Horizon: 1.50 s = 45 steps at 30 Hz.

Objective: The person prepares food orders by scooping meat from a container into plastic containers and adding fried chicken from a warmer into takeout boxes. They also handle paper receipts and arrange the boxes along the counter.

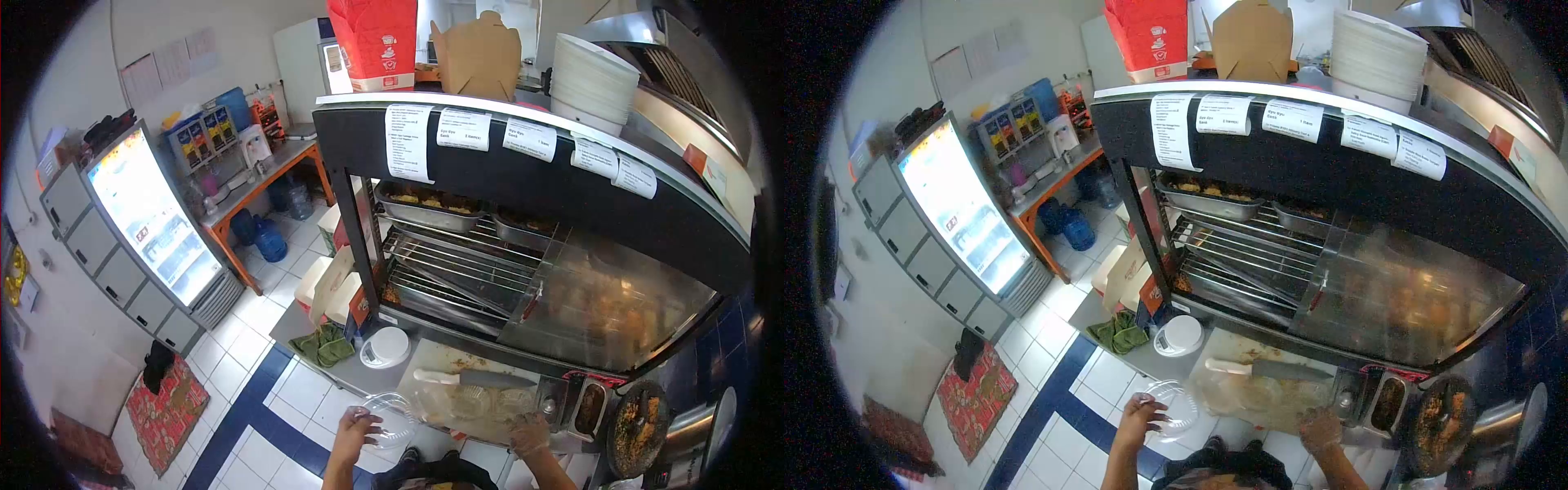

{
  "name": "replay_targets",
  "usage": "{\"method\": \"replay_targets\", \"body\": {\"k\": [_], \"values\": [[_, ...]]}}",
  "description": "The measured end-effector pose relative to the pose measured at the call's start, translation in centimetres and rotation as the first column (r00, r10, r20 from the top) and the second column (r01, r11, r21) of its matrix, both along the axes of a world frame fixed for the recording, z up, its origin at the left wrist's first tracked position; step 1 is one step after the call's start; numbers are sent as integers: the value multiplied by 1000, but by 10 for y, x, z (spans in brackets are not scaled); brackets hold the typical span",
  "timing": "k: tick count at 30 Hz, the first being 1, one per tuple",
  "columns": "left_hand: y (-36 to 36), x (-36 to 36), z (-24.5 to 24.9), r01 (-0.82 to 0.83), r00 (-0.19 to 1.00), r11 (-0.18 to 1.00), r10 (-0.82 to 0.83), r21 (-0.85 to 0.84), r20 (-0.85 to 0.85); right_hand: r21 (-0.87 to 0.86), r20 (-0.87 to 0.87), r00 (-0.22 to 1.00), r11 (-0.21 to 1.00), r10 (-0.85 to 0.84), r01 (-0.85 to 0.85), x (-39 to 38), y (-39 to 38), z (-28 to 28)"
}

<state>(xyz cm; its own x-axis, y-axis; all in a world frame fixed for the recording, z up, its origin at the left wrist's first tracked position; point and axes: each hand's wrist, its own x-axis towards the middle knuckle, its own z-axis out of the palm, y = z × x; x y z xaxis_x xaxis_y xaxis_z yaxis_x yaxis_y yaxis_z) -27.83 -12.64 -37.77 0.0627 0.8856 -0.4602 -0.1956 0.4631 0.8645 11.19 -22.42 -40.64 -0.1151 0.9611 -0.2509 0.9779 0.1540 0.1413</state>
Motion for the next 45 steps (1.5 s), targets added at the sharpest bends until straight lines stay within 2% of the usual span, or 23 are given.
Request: {"method": "replay_targets", "body": {"k": [7,10,12,13,14,15,19,21,22,24,25,27,28,30,32,33,36,37,38,41,43,44,45], "values": [[-10,45,4,179,981,982,-173,-66,87,156,-44,998,987,-35,42,24,-1,-44],[-7,58,7,198,979,980,-197,-24,51,4,-249,946,977,-207,214,12,1,-20],[-8,67,8,252,967,966,-250,-55,40,206,-664,735,912,-136,355,7,-2,-15],[-8,72,8,243,969,969,-240,-54,55,209,-653,746,916,-130,342,6,4,-31],[-7,75,9,318,948,947,-318,-33,6,-59,-968,189,881,-165,469,6,15,-63],[-6,77,11,392,919,920,-393,-16,-45,-355,-881,-447,842,-156,405,4,20,-80],[10,76,30,542,837,836,-528,88,-146,-190,-981,-91,923,-170,335,-33,41,33],[19,65,49,564,822,817,-540,122,-182,-41,-952,304,971,34,-236,-33,56,63],[24,60,57,580,807,810,-558,87,-193,-42,-956,292,970,30,-239,-39,60,63],[36,47,49,578,811,814,-563,61,-161,-463,-736,591,882,-329,-86,-46,75,62],[41,41,39,586,805,807,-570,70,-163,-455,-737,591,887,-329,-75,-47,81,53],[49,29,19,408,843,904,-426,126,327,-481,-876,149,858,-460,-181,-54,94,32],[47,31,11,348,695,915,-397,203,599,-469,-882,139,868,-451,-163,-69,99,53],[33,44,2,250,691,929,-369,275,621,-410,-748,472,884,-467,224,-109,113,113],[44,49,-1,162,676,930,-348,329,650,-344,-822,439,930,-363,126,-124,133,68],[51,49,-2,112,836,968,-214,226,506,-282,-874,410,959,-260,6,-131,139,50],[87,16,4,87,946,974,-146,207,289,-241,-936,242,966,-258,98,-144,164,74],[107,2,20,94,947,954,-174,284,270,158,-909,409,973,76,170,-141,177,144],[126,-13,40,181,935,922,-269,343,232,319,-926,331,846,182,426,-145,186,190],[182,-39,149,473,781,652,-621,592,60,449,-837,89,585,540,675,-136,216,271],[208,-20,224,355,704,509,-697,784,133,479,-813,135,520,566,707,-141,229,308],[217,11,278,265,436,295,-886,918,158,475,-802,107,520,587,709,-140,239,314],[209,25,308,220,449,393,-853,893,265,474,-789,79,523,609,708,-139,249,317]]}}
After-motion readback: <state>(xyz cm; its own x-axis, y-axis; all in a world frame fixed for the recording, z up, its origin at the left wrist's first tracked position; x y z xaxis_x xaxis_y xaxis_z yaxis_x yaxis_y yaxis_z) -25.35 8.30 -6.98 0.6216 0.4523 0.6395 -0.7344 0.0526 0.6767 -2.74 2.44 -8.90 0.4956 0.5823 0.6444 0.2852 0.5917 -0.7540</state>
